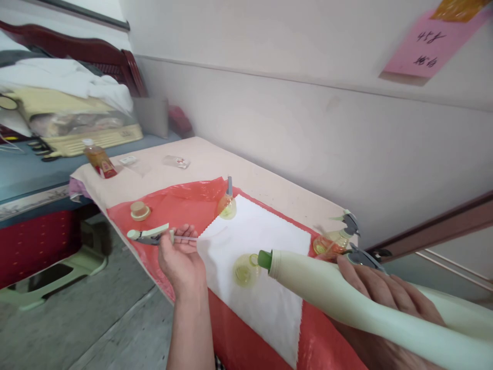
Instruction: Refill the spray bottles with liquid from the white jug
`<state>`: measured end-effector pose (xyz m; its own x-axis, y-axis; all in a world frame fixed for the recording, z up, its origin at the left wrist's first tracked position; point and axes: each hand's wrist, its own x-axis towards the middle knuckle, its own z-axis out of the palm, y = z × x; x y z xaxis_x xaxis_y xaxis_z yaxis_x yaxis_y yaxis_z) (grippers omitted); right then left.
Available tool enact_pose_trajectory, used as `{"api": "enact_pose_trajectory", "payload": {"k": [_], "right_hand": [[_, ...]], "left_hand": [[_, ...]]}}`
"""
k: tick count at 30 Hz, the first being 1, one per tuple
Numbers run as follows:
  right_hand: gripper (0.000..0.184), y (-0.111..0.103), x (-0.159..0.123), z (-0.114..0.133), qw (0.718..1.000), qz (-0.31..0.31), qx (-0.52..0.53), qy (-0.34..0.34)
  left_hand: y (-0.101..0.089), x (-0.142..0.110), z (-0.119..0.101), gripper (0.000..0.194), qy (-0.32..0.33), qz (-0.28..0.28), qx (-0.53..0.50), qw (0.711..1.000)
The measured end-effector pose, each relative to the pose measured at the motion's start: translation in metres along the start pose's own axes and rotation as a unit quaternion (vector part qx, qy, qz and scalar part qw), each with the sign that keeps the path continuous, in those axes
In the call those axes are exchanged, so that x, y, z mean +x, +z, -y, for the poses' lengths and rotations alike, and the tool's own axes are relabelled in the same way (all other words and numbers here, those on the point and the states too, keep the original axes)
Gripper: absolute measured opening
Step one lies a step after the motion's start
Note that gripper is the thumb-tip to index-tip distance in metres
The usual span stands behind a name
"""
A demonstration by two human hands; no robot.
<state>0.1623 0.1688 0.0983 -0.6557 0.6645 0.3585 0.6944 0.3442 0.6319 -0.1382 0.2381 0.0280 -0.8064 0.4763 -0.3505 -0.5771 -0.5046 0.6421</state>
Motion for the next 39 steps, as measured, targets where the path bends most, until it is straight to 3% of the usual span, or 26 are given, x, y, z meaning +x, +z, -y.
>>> {"api": "enact_pose_trajectory", "payload": {"k": [18, 27, 39], "right_hand": [[0.048, -0.005, 0.004, -0.001, 1.000, -0.002, 0.002, -0.006], [0.045, -0.011, 0.012, 0.001, 0.999, -0.042, 0.001, -0.003], [0.051, -0.005, 0.004, 0.000, 1.000, -0.024, 0.003, -0.002]], "left_hand": [[0.001, -0.002, -0.002, 0.021, -0.006, -0.008, -0.012, 1.000], [0.001, -0.002, -0.002, 0.021, -0.006, -0.001, -0.009, 1.000], [0.001, -0.002, -0.002, 0.020, -0.006, -0.007, -0.007, 1.000]]}}
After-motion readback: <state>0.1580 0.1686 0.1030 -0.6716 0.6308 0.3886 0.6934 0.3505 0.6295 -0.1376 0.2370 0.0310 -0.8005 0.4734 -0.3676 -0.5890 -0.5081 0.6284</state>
